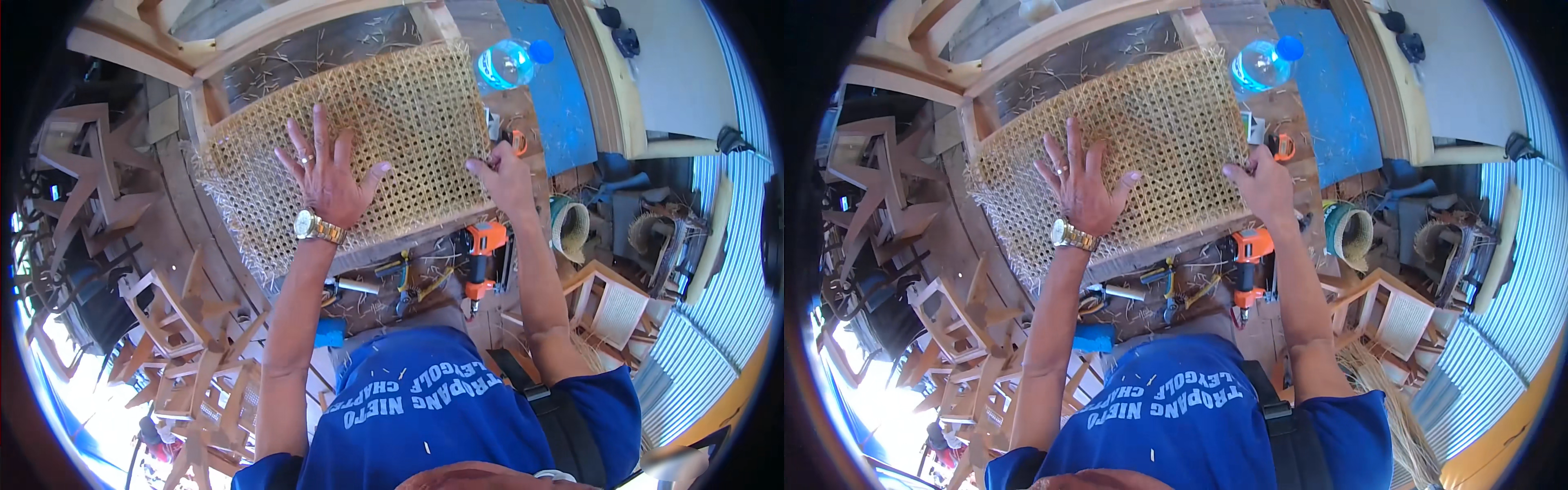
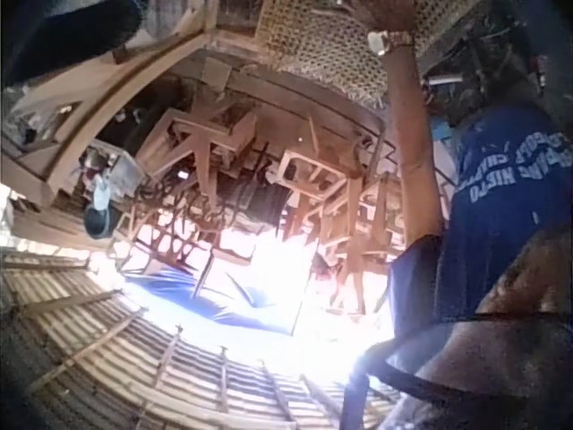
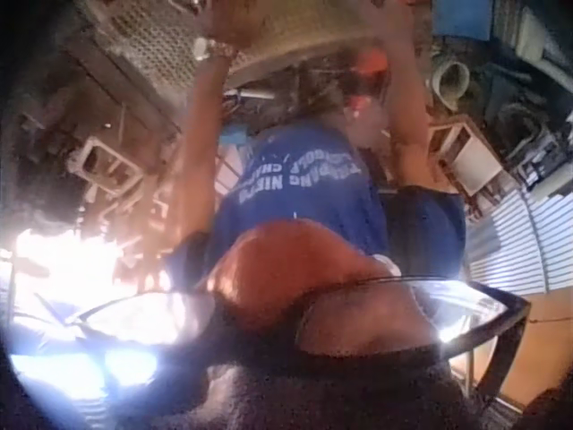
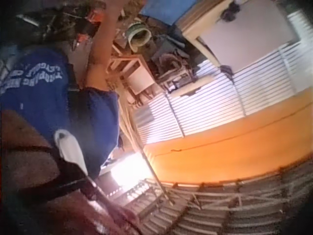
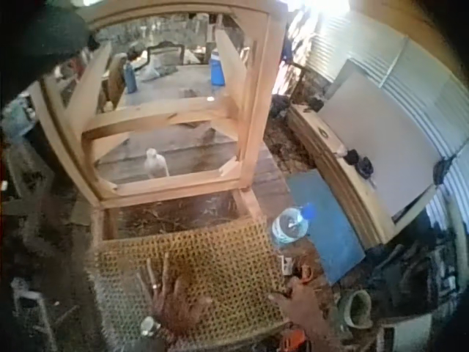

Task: Applying cane webbing to a wooden chair frame using wood glue and a pneumatic staple gun.

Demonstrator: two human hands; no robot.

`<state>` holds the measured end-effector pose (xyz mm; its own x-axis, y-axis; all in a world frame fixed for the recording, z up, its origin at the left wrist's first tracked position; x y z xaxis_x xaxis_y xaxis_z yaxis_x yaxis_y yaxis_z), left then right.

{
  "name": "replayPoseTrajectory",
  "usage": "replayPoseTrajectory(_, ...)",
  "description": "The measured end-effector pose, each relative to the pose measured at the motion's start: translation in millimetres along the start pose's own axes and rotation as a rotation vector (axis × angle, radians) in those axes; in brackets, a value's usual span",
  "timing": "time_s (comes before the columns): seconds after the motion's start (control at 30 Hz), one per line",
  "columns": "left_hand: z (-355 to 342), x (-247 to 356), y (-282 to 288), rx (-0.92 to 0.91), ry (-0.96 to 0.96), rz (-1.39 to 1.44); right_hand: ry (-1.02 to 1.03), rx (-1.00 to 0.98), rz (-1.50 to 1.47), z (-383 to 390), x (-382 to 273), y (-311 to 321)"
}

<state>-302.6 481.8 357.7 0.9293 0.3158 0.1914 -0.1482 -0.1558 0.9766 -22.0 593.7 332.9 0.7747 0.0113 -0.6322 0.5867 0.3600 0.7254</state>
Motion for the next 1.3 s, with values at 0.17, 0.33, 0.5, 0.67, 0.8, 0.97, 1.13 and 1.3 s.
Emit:
replayPoseTrajectory(0.17,-40,-10,-3,0.069,-0.069,0.039,-0.02,-0.013,-0.022,-2,-5,1)
replayPoseTrajectory(0.33,-78,-36,6,0.252,-0.114,0.102,-0.091,-0.043,-0.026,-5,-6,2)
replayPoseTrajectory(0.5,-123,-60,-2,-0.129,-0.206,0.256,-0.187,-0.097,-0.053,-7,-6,0)
replayPoseTrajectory(0.67,-128,-68,-12,-0.279,-0.195,0.553,-0.207,-0.134,-0.132,-7,-1,-3)
replayPoseTrajectory(0.8,-125,-65,-1,-0.089,-0.285,0.471,-0.23,-0.152,-0.19,-9,-7,-2)
replayPoseTrajectory(0.97,-128,-69,-3,-0.086,-0.269,0.576,-0.234,-0.173,-0.241,-10,4,-6)
replayPoseTrajectory(1.13,-129,-69,-9,-0.184,-0.175,0.649,-0.214,-0.178,-0.225,-10,5,-4)
replayPoseTrajectory(1.3,-127,-72,-12,-0.201,-0.141,0.682,-0.198,-0.178,-0.188,-11,-2,-3)
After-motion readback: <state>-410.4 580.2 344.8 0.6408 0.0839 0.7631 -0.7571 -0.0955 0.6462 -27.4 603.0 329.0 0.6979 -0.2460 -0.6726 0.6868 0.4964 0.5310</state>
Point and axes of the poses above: each hand's wrist, its own z-axis away from the middle knuckle, its own y-axis out of the back of the hand, x = y × z, the point moved 8 cm from there along -z, towards the middle knuckle, and after that the axes turned 7 degrees about -z, right-handed, at the moved point
